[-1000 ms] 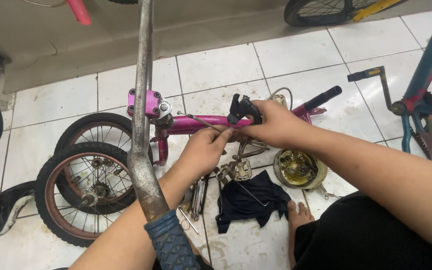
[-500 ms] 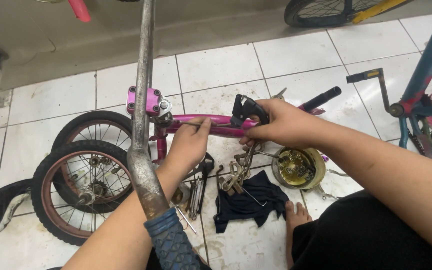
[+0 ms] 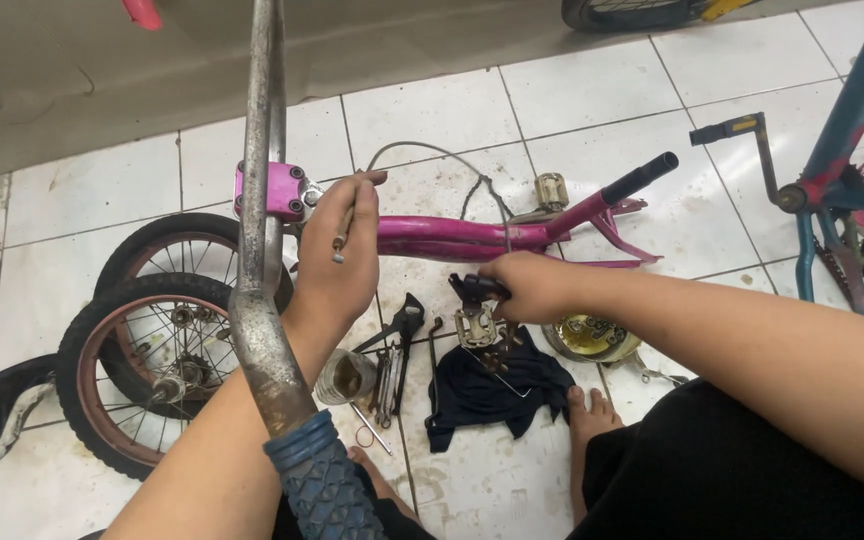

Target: Installing a brake lever onto a bicycle handlebar and threading the brake cable through the mechanism.

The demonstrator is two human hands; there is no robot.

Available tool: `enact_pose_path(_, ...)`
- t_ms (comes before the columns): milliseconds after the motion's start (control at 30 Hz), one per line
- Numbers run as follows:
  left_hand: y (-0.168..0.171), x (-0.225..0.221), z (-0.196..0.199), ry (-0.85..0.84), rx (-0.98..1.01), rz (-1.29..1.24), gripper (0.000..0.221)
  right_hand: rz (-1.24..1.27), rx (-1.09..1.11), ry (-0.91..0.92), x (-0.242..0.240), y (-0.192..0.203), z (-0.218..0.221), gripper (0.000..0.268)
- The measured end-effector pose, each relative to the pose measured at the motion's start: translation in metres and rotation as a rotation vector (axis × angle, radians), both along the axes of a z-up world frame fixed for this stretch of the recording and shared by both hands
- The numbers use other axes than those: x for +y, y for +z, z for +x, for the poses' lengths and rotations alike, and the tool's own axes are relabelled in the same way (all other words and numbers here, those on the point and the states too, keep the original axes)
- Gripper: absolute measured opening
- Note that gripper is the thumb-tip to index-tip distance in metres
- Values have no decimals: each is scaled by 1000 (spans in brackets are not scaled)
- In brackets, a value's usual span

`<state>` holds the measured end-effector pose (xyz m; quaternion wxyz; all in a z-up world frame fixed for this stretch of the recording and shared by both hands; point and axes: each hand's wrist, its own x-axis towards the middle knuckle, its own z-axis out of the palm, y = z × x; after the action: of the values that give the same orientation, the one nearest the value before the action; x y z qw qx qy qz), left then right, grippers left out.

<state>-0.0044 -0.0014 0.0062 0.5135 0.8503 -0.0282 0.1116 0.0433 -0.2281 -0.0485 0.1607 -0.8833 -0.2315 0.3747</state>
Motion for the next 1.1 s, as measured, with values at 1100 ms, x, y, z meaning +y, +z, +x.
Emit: enact_pose_path(1100,14,-4,0,-177,-157,-201,36,64,407,9,9,-105,-3,12)
